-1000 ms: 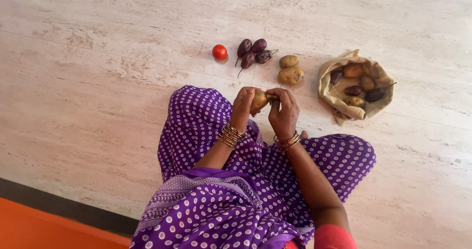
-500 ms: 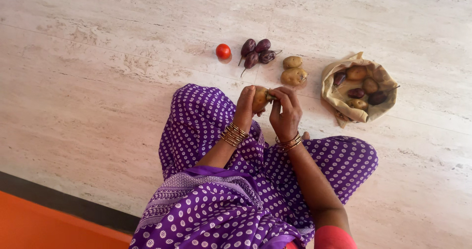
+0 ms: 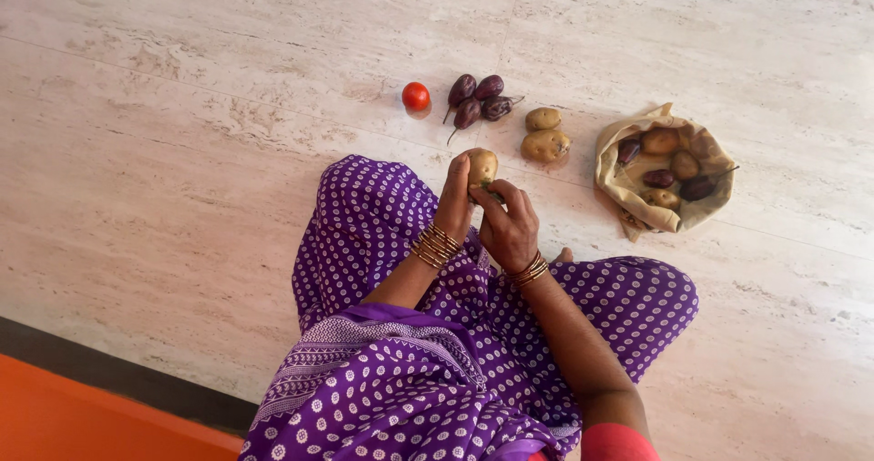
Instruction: The person sits on the floor and peels small eggplants and potatoes by hand. She removes the stems from the eggplants and scrapes the skin off the potatoes, placing the peeled items on the floor.
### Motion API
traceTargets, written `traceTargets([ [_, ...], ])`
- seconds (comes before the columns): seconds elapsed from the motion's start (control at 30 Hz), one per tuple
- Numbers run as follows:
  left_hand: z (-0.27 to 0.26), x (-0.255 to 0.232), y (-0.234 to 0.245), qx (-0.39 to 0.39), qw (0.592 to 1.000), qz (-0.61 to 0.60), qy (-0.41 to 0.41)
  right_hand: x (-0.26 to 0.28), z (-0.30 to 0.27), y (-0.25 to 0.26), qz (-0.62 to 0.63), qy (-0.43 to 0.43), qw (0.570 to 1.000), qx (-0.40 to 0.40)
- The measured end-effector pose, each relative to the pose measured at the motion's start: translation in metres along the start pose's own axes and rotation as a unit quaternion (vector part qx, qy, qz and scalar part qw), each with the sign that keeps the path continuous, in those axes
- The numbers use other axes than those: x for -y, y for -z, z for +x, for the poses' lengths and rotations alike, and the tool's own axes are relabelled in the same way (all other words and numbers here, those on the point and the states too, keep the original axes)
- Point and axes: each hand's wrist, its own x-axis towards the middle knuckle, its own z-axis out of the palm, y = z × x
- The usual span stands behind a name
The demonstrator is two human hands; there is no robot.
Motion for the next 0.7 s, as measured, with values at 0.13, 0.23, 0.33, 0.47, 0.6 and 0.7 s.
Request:
traceTargets([
  [0.13,-0.002,0.003,-0.001,0.029,0.999,-0.032,0.023,-0.008,0.008,0.002,0.025,-0.031,0.998,-0.043],
  [0.23,-0.004,0.006,-0.006,0.044,0.998,-0.035,0.039,-0.02,0.012,0.006,0.084,-0.105,0.988,-0.071],
  [0.33,-0.001,0.006,-0.014,0.028,0.996,-0.071,0.05,-0.022,0.011,0.007,0.079,-0.098,0.989,-0.073],
  [0.47,0.009,-0.003,-0.016,-0.03,0.989,-0.126,0.072,-0.007,0.009,0.003,0.038,-0.018,0.998,-0.054],
  [0.6,0.01,-0.011,-0.013,-0.014,0.994,-0.105,0.031,0.002,0.009,0.007,0.04,-0.01,0.998,-0.051],
  [0.7,0.005,-0.01,-0.013,0.0,0.996,-0.08,0.033,-0.004,0.012,0.01,0.062,-0.053,0.994,-0.071],
])
